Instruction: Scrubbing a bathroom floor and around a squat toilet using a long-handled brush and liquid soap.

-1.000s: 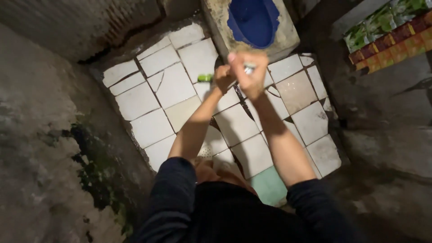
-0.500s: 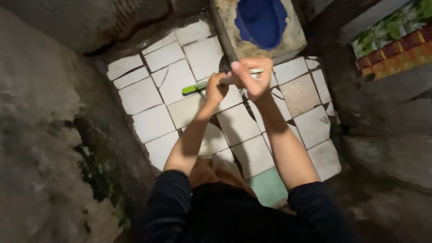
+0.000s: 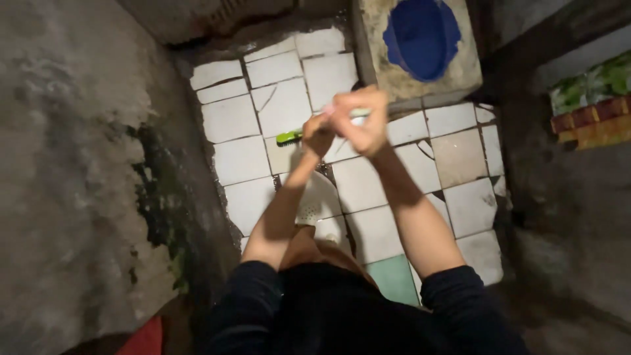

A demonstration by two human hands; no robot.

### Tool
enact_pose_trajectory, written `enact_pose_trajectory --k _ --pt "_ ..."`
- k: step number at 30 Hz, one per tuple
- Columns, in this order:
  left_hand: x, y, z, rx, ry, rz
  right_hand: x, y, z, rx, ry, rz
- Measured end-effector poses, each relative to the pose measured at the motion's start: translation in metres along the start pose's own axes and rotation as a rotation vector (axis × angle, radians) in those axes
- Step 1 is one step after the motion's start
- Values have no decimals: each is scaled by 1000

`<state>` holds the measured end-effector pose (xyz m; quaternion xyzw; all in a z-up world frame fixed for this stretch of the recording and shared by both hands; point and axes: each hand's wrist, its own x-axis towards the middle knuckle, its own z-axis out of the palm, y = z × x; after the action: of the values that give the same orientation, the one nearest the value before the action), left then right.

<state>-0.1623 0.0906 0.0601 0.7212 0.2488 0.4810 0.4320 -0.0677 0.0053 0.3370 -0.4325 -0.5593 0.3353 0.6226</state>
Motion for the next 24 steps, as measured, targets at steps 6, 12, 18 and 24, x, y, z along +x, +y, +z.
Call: enact_pose_trajectory --k 6,12,18,24 --pt "11 -46 -62 132 40 -611 -32 77 61 -107 -57 -140" --pt "-43 -24 -70 481 272 -257 -15 19 58 115 -197 71" --pt "-56 -4 -118 273 288 -278 -15 40 113 149 -280 -112" --pt "-82 -104 -142 -838 660 -531 -67 94 143 157 -102 50"
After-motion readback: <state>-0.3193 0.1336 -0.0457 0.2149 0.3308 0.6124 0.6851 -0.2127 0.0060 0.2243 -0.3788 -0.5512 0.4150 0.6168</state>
